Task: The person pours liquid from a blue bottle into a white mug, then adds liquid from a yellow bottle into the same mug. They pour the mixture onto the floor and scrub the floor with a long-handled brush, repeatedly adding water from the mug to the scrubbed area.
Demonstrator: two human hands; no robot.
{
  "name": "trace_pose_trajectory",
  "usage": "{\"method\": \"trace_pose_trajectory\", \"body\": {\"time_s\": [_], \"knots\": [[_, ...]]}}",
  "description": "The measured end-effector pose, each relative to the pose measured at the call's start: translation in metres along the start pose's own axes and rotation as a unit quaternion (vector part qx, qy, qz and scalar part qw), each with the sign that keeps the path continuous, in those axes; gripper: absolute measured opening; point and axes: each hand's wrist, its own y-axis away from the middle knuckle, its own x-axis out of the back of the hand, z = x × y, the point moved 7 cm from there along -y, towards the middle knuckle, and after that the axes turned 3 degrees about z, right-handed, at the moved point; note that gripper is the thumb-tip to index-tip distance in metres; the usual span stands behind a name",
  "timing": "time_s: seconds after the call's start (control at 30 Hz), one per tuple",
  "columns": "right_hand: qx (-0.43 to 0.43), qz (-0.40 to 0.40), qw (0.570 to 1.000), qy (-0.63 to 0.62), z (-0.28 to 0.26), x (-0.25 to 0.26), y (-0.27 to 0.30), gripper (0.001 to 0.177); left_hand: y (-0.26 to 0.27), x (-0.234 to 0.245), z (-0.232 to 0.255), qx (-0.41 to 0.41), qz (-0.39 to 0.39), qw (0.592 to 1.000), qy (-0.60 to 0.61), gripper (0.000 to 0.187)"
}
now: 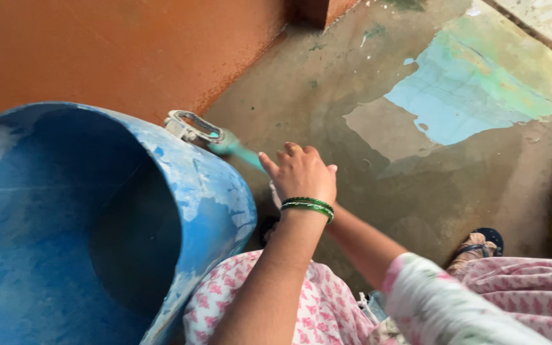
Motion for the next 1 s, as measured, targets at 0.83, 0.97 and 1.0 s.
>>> {"method": "trace_pose_trajectory", "body": {"time_s": [0.83,0.97,1.0], "knots": [[-0.164,0.151,0.859,0.461,-0.008,0.159,0.017,0.028,0.007,-0.011,0.011,-0.019,-0.039,0.999,-0.014,0.056],[-0.137,0.046,0.857,0.494,-0.034,0.163,0.053,0.047,0.011,-0.006,0.015,-0.03,-0.033,0.999,0.002,0.055],[-0.15,0.018,0.854,0.497,-0.029,0.14,0.063,0.048,0.011,-0.005,0.017,-0.034,-0.034,0.999,0.002,0.056]]}}
